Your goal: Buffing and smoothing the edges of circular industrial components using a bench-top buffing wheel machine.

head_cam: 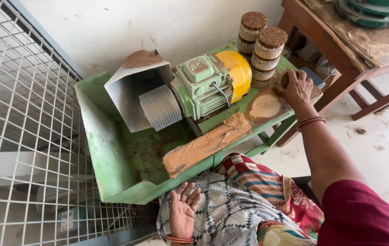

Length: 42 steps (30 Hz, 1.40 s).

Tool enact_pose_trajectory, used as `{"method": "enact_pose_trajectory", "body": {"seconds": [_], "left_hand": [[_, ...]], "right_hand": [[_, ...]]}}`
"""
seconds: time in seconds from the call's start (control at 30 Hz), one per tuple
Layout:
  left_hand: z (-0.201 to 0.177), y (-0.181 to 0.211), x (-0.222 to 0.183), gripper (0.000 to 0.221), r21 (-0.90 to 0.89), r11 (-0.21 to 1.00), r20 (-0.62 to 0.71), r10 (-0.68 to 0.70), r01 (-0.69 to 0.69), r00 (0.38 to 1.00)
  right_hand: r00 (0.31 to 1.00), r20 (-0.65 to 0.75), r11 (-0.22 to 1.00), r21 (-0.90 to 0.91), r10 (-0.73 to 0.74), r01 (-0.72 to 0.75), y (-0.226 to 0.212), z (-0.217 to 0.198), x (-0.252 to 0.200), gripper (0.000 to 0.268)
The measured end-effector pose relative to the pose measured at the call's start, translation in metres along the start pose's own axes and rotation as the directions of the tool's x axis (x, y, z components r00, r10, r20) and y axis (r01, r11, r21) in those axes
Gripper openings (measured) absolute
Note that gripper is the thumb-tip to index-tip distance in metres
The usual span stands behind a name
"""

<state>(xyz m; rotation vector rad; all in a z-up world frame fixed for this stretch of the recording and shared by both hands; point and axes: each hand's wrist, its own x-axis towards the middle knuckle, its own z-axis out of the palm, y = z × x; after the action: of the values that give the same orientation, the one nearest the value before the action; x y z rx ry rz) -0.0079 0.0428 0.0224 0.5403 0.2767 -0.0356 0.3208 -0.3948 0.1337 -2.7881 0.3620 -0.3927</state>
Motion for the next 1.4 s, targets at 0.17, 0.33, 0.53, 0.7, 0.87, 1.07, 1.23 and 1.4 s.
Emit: {"method": "enact_pose_trajectory", "body": {"seconds": [0.17, 0.33, 0.53, 0.7, 0.87, 1.07, 1.23, 1.4], "left_hand": [[-0.007, -0.002, 0.004, 0.059, -0.004, 0.999, -0.057, -0.036, 0.036, 0.998], [-0.008, -0.003, 0.008, 0.06, 0.019, 0.998, -0.118, -0.056, 0.058, 0.991], [-0.012, -0.007, 0.011, 0.062, 0.024, 0.996, -0.091, -0.082, 0.084, 0.992], [-0.013, -0.004, 0.005, 0.06, 0.014, 1.0, -0.057, -0.024, 0.025, 0.998], [-0.006, -0.011, 0.008, 0.056, -0.005, 0.999, 0.031, -0.045, 0.045, 0.999], [0.005, -0.012, 0.0, 0.056, 0.015, 0.999, 0.009, -0.037, 0.037, 0.999], [0.018, -0.011, -0.003, 0.051, 0.004, 0.999, 0.029, -0.035, 0.035, 0.999], [0.028, -0.014, -0.007, 0.057, 0.045, 0.994, 0.062, -0.101, 0.098, 0.993]], "right_hand": [[0.992, -0.083, 0.964, 0.24, -0.093, 0.11, 0.017, 0.008, 0.034, 0.111], [0.973, -0.196, 0.741, 0.634, -0.125, 0.223, -0.041, -0.043, 0.014, 0.106], [0.961, -0.202, 0.429, 0.863, -0.188, 0.265, -0.087, -0.038, 0.043, 0.104], [0.907, -0.382, 0.3, 0.857, -0.177, 0.419, -0.088, -0.053, -0.005, 0.092], [0.916, -0.237, -0.584, 0.812, -0.325, 0.003, -0.119, -0.075, -0.097, 0.084], [0.874, 0.056, -0.748, 0.493, -0.483, -0.445, -0.178, -0.061, -0.128, 0.064], [0.846, 0.068, -0.546, 0.736, -0.529, -0.401, -0.25, -0.041, -0.146, 0.043], [0.462, -0.419, 0.358, 0.305, -0.782, 0.883, -0.332, -0.009, -0.163, 0.052]]}}
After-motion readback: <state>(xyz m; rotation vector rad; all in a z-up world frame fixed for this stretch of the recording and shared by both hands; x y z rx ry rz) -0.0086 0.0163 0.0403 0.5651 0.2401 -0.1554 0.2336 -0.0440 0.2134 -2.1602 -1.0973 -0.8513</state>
